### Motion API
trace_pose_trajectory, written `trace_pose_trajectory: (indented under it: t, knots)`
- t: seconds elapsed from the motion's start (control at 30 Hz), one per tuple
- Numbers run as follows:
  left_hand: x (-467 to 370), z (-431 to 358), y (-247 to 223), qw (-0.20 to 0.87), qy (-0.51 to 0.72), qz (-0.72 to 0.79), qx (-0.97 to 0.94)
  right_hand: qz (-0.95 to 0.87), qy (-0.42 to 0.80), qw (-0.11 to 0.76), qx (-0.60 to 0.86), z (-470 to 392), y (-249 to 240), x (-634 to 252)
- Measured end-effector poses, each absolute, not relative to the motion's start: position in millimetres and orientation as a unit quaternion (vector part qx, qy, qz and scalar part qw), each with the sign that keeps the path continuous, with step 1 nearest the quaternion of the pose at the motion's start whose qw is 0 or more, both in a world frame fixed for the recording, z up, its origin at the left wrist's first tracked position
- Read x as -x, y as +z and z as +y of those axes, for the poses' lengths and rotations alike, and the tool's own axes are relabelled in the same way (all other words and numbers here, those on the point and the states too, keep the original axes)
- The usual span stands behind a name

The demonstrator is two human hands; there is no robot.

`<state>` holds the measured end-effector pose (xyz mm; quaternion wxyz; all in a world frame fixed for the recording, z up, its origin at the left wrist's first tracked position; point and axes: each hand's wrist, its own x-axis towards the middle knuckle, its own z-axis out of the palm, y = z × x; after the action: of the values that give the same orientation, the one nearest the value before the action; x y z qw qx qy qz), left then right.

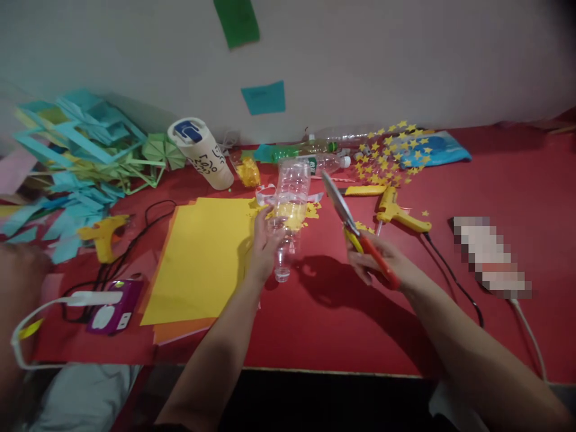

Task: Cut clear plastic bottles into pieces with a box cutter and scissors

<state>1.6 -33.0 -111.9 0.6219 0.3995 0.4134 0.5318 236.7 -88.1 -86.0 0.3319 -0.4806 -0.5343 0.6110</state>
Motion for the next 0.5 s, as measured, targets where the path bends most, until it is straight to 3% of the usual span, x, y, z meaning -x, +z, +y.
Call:
trace_pose_trajectory:
  t: [0.3, 0.4, 0.5]
  knots:
    - [4, -32, -104, 0.564, 0.560, 0.428, -0.430, -0.673, 0.453, 0.142, 0.568, -107, -71, -233]
    - [5, -32, -104, 0.549, 0.563, 0.427, -0.447, -0.682, 0.459, 0.118, 0.557, -107, -73, -231]
    - [6, -31, -103, 0.599, 0.554, 0.414, -0.402, -0.679, 0.456, 0.131, 0.560, -106, -75, -232]
